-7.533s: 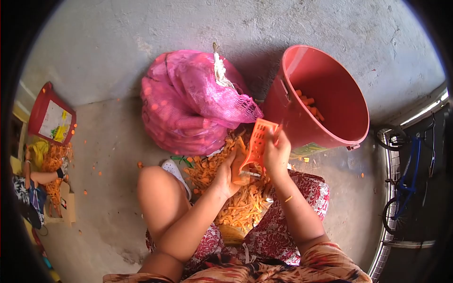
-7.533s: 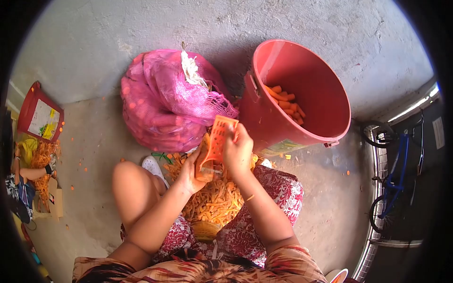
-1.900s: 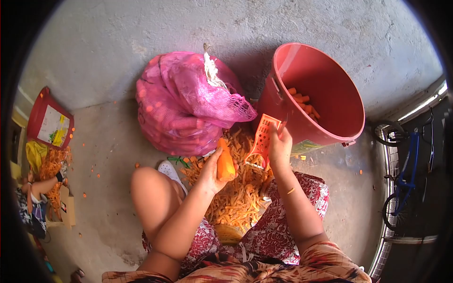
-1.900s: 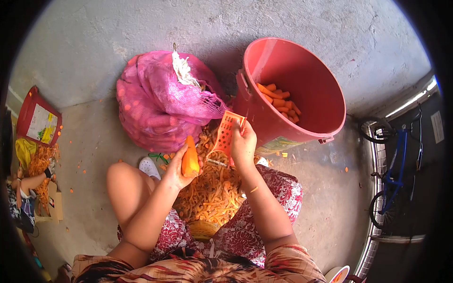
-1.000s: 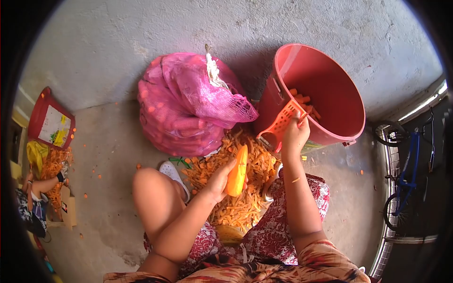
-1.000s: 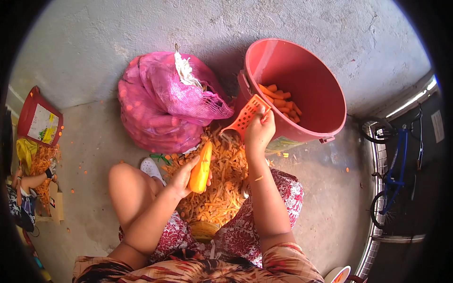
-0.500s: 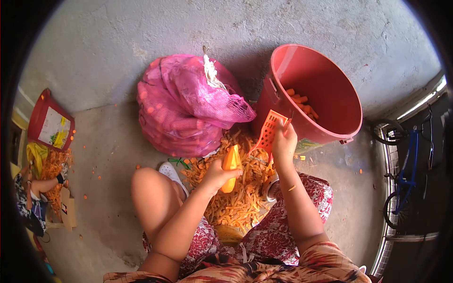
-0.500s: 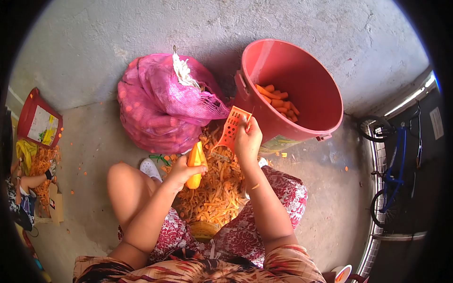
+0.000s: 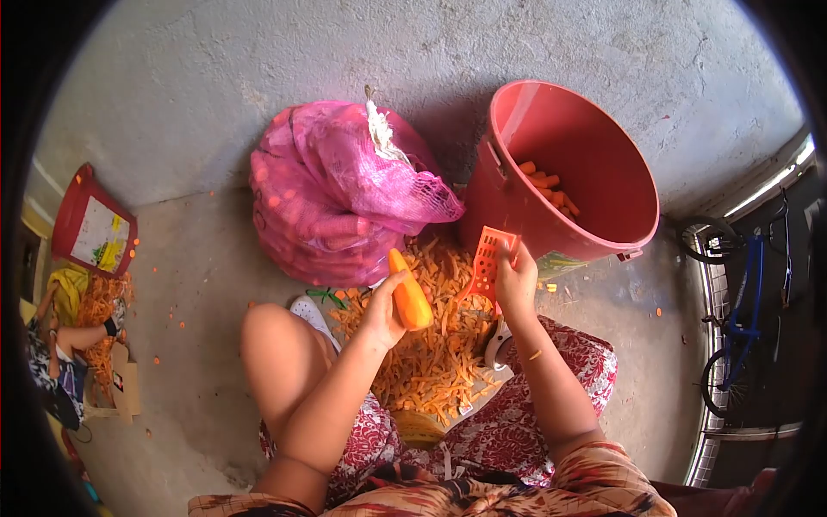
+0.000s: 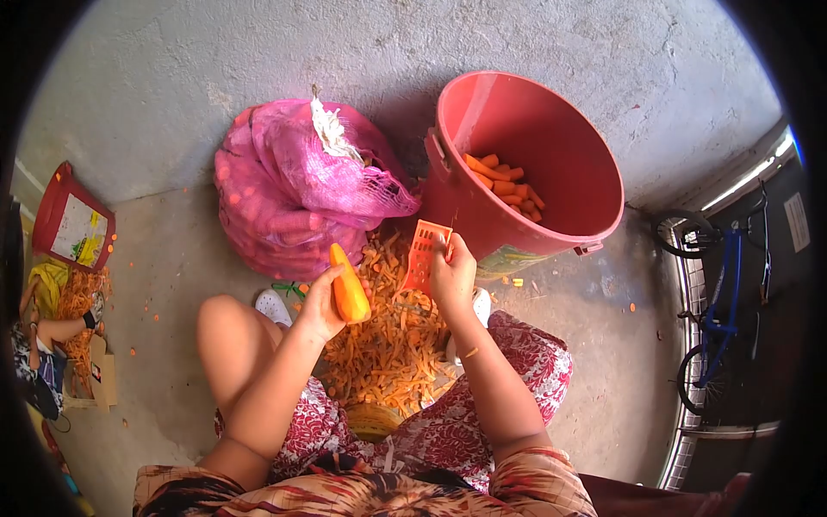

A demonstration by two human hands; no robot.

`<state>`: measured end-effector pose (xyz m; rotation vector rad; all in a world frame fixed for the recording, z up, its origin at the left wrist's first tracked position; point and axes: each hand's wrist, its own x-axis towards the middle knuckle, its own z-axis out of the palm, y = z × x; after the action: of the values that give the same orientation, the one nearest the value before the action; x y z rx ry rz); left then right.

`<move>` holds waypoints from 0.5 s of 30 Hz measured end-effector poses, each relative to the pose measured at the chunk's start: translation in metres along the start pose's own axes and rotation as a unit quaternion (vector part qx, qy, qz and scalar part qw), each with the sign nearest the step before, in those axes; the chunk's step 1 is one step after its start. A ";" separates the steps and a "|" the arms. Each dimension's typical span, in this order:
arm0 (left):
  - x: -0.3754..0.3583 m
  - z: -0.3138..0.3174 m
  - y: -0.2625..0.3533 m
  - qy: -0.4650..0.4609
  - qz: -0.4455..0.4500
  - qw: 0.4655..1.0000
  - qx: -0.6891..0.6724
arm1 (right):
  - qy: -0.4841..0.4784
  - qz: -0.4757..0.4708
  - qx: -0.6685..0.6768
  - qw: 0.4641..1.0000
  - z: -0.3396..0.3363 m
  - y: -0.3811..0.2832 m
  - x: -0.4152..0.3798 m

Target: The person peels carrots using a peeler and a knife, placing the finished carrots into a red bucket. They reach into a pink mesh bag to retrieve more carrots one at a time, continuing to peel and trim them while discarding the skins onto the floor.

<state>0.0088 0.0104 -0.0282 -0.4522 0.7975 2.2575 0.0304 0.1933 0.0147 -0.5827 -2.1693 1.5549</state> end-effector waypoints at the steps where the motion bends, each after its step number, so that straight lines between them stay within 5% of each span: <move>1: 0.001 -0.002 0.001 -0.016 -0.003 1.000 -0.020 | -0.006 0.001 -0.005 1.000 -0.001 0.000 -0.002; 7: 0.002 0.000 -0.005 -0.101 0.084 0.984 -0.120 | -0.032 0.021 0.030 0.999 0.008 0.016 -0.007; 10: 0.001 0.009 -0.005 -0.060 0.124 0.990 -0.028 | -0.049 0.032 0.037 0.998 0.011 0.012 -0.010; 15: 0.007 0.007 -0.006 -0.074 0.071 0.995 -0.018 | -0.062 0.066 0.078 0.993 0.013 0.009 -0.008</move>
<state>0.0075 0.0220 -0.0294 -0.2473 0.7341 2.4090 0.0307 0.1810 0.0018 -0.6036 -2.1096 1.8564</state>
